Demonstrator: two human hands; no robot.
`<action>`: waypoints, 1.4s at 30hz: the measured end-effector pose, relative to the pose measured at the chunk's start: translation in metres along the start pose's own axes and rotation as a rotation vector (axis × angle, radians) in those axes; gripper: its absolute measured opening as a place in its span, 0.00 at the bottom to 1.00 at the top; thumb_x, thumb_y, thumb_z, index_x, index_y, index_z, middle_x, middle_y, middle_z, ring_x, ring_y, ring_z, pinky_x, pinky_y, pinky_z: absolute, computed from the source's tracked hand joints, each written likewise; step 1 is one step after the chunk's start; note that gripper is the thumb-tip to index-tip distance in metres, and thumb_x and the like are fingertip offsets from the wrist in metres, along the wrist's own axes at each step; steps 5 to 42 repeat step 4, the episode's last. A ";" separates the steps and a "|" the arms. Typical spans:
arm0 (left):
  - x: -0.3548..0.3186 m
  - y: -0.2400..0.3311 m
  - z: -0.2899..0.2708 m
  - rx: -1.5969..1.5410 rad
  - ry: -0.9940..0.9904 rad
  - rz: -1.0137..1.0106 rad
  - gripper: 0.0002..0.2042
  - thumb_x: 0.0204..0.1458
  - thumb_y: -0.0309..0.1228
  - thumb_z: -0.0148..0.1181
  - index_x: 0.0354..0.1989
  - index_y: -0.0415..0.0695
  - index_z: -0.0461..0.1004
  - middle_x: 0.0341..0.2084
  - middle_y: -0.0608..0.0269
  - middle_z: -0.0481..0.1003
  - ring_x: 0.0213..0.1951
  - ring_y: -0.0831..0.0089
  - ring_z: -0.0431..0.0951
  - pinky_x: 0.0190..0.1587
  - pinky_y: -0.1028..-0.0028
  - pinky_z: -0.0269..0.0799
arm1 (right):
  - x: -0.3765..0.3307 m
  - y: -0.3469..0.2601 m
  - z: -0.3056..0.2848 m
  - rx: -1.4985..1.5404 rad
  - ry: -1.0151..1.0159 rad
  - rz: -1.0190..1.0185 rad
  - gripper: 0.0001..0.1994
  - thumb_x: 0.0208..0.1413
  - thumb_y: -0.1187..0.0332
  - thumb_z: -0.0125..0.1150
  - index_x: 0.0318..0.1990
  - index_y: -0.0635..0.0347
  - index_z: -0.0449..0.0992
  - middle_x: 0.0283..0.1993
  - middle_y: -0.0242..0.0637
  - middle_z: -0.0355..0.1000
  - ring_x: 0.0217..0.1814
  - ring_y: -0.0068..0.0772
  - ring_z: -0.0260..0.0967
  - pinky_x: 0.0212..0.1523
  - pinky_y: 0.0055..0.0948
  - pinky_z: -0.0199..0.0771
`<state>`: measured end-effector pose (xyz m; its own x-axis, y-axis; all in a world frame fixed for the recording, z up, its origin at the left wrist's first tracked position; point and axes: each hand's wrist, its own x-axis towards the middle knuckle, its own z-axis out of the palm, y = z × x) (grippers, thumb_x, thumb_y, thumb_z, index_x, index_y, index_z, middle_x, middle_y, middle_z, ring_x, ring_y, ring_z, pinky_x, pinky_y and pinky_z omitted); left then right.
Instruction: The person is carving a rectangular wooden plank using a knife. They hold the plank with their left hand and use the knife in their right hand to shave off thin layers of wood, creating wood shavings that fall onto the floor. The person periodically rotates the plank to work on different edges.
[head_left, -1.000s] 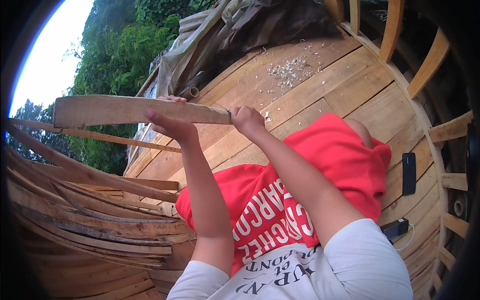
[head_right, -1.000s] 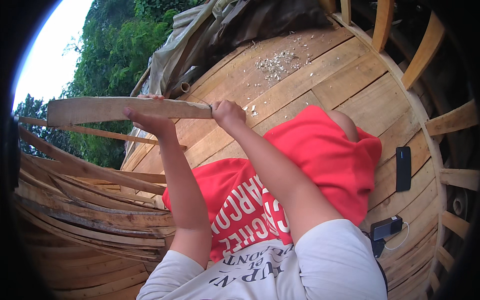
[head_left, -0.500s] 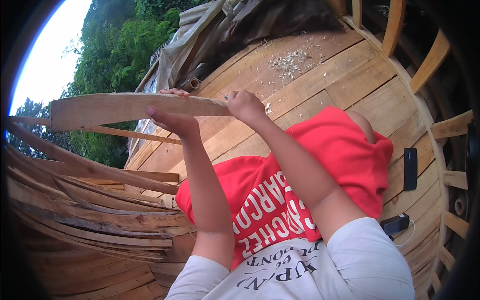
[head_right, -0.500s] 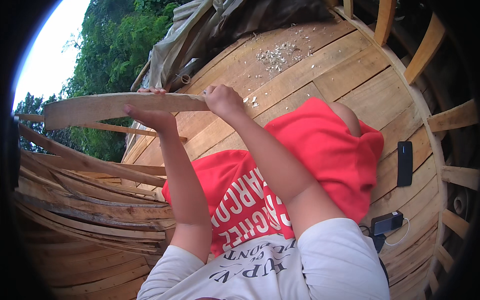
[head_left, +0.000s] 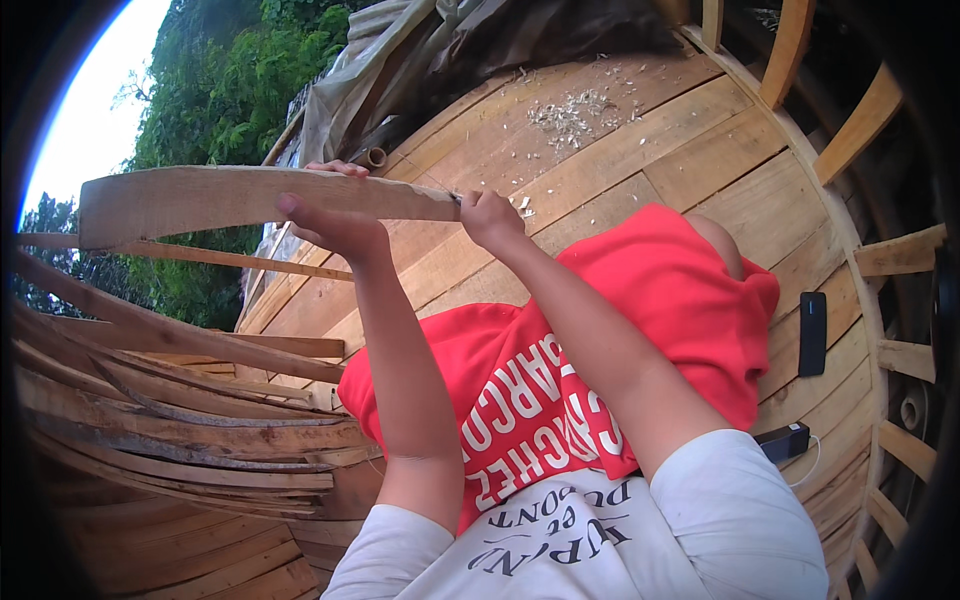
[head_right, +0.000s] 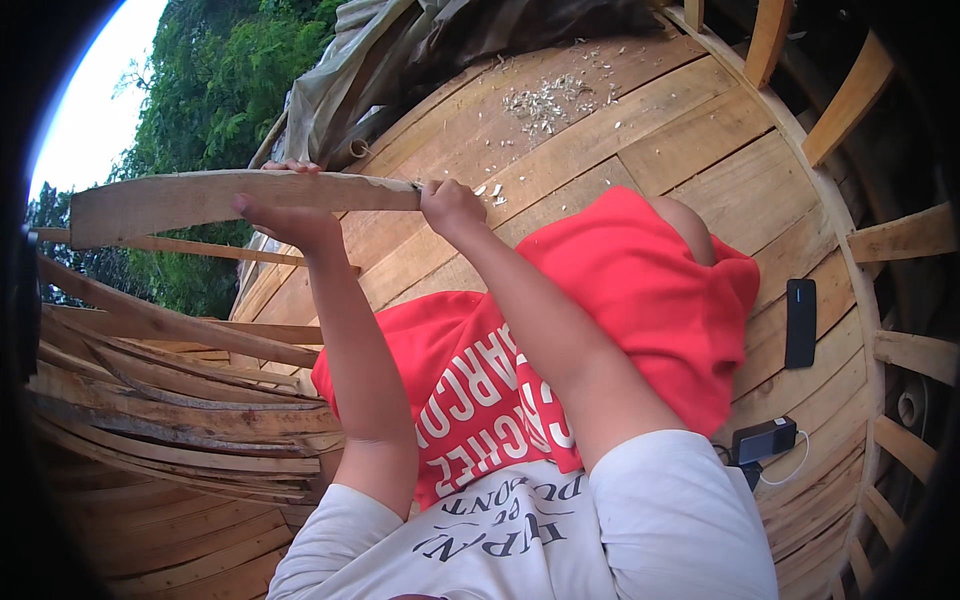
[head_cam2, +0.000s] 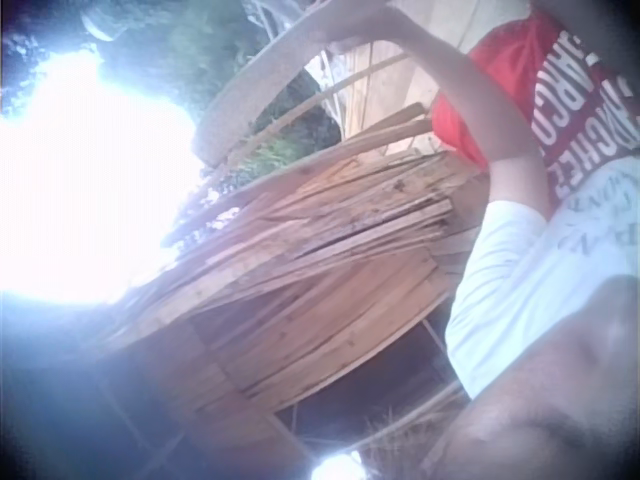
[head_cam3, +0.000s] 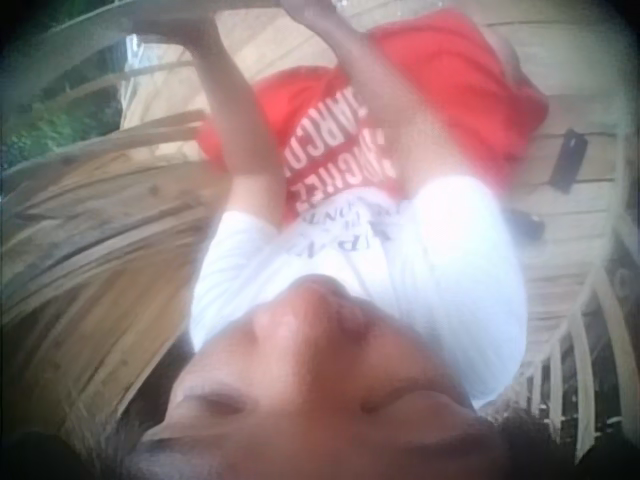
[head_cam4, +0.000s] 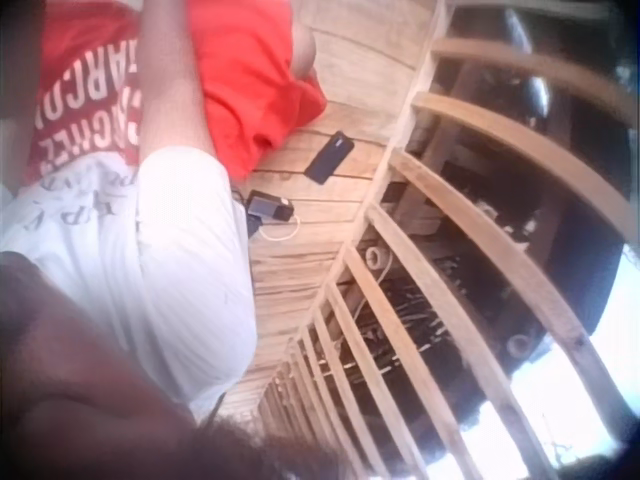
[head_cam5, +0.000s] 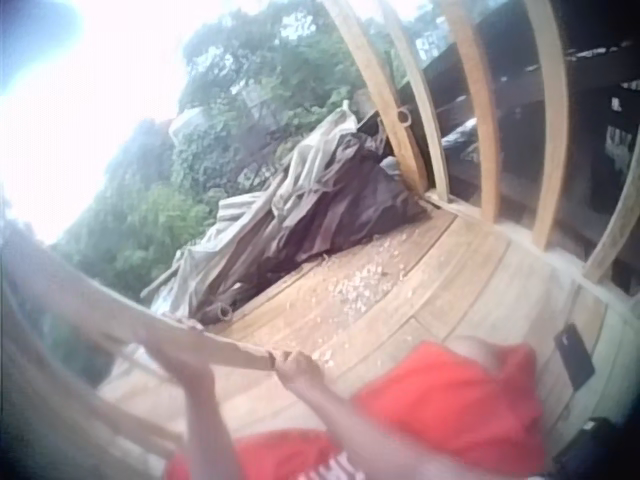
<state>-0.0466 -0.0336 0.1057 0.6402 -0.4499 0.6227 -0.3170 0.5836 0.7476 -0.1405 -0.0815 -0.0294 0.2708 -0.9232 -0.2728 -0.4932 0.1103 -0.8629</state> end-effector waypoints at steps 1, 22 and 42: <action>0.000 0.001 -0.001 0.016 0.003 -0.025 0.37 0.54 0.71 0.41 0.34 0.40 0.63 0.24 0.58 0.67 0.25 0.67 0.73 0.32 0.67 0.74 | 0.008 0.013 0.009 -0.025 0.007 -0.001 0.27 0.61 0.52 0.38 0.41 0.64 0.81 0.44 0.57 0.77 0.50 0.57 0.76 0.54 0.48 0.74; 0.012 -0.003 -0.024 0.050 0.009 -0.012 0.36 0.55 0.71 0.39 0.37 0.42 0.63 0.27 0.57 0.68 0.29 0.67 0.74 0.35 0.66 0.76 | 0.007 0.002 0.019 -0.098 -0.027 0.012 0.27 0.62 0.50 0.39 0.43 0.61 0.82 0.45 0.52 0.78 0.51 0.56 0.76 0.54 0.48 0.75; 0.012 -0.003 -0.024 0.050 0.009 -0.012 0.36 0.55 0.71 0.39 0.37 0.42 0.63 0.27 0.57 0.68 0.29 0.67 0.74 0.35 0.66 0.76 | 0.007 0.002 0.019 -0.098 -0.027 0.012 0.27 0.62 0.50 0.39 0.43 0.61 0.82 0.45 0.52 0.78 0.51 0.56 0.76 0.54 0.48 0.75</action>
